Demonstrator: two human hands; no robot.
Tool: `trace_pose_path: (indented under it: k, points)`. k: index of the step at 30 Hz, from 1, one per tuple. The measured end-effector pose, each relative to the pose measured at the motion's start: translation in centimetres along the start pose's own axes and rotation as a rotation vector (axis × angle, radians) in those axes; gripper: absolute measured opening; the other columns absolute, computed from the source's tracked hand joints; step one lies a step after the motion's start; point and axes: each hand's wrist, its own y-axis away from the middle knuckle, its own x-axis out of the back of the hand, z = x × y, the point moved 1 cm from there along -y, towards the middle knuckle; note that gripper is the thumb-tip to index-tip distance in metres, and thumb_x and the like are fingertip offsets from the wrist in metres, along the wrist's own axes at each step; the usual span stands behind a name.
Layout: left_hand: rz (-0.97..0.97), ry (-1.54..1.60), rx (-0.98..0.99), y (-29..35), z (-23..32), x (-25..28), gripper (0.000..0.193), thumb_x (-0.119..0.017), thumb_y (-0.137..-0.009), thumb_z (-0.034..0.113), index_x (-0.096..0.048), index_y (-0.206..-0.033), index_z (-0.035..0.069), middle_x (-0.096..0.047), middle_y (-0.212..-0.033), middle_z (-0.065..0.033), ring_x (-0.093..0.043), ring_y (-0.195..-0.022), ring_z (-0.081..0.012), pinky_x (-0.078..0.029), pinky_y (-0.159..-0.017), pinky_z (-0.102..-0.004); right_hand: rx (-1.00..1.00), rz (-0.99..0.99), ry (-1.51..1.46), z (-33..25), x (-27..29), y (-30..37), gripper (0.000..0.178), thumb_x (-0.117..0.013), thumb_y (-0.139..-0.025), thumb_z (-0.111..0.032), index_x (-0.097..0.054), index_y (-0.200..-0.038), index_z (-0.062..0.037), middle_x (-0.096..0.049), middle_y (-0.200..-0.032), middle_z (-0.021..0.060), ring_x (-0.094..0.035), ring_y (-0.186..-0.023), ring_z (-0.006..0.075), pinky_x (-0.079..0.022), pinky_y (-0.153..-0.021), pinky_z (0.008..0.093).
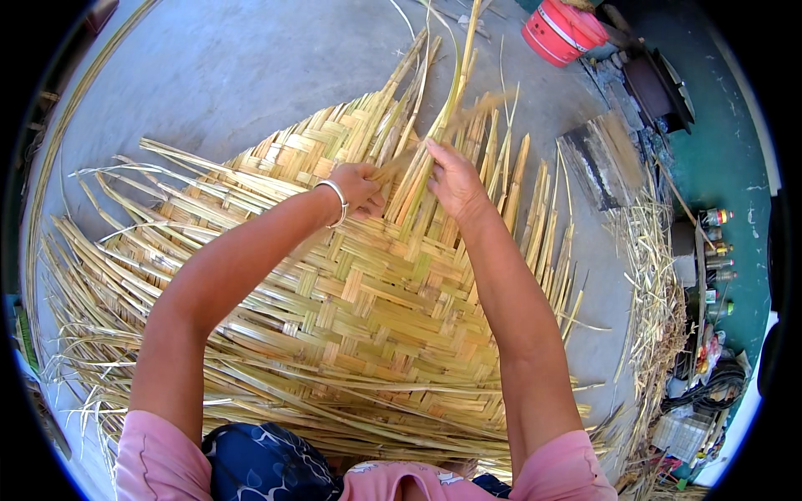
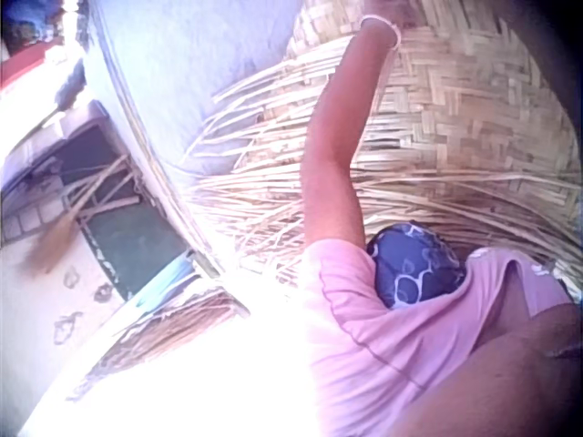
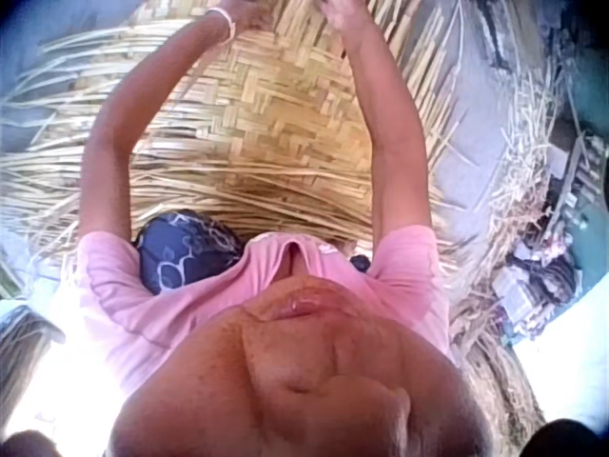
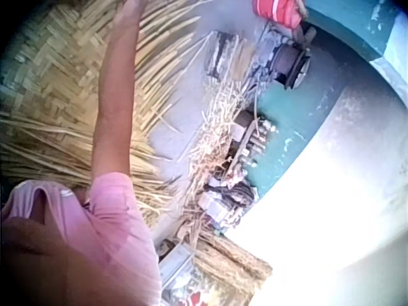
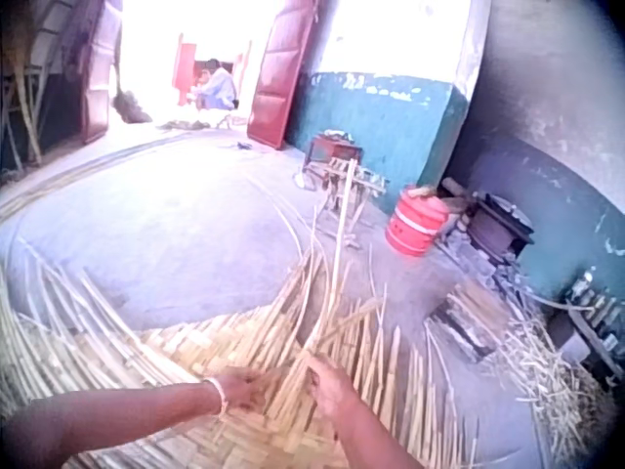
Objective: The person sits on the floor and weaves a large mat using dried palm leaves. They interlace the leaves by hand, periodically adjusting the mat and adding new leaves to continue the pattern.
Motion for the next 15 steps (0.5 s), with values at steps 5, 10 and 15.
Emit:
trace_pose_path:
  k: [5,10,15]
  points:
    - [-0.302,-0.487,-0.13,-5.0,0.1,4.6,0.022,-0.046,-0.093,0.017,-0.055,-0.11,0.008,-0.067,-0.086,-0.0089,-0.065,-0.066,-0.0157,-0.052,-0.056,-0.0285,0.106,0.054,-0.277,0.8,3.0,-1.8,0.054,-0.072,-0.077,-0.034,-0.05,-0.121,-0.0109,-0.055,-0.107,0.0029,-0.052,-0.099,0.0191,-0.042,-0.086,0.0405]
    - [-0.037,-0.698,-0.037,-2.0,3.7,2.5,0.028,-0.053,-0.09,0.026,-0.06,-0.111,0.008,-0.067,-0.088,-0.011,-0.066,-0.066,-0.0187,-0.052,-0.052,-0.0304,0.313,0.158,-0.135,0.0,6.7,2.1,0.03,-0.063,-0.086,-0.014,-0.056,-0.114,-0.0067,-0.056,-0.095,0.0035,-0.057,-0.081,0.016,-0.05,-0.07,0.0308]
    - [-0.03,-1.074,-0.07,-2.9,4.0,2.7,0.031,-0.062,-0.087,0.03,-0.063,-0.092,0.0,-0.066,-0.078,-0.0107,-0.066,-0.062,-0.0169,-0.052,-0.052,-0.0288,0.285,0.486,0.037,4.2,8.7,7.1,0.025,-0.059,-0.089,-0.01,-0.057,-0.112,-0.0013,-0.058,-0.091,0.005,-0.06,-0.075,0.0146,-0.051,-0.06,0.0264]
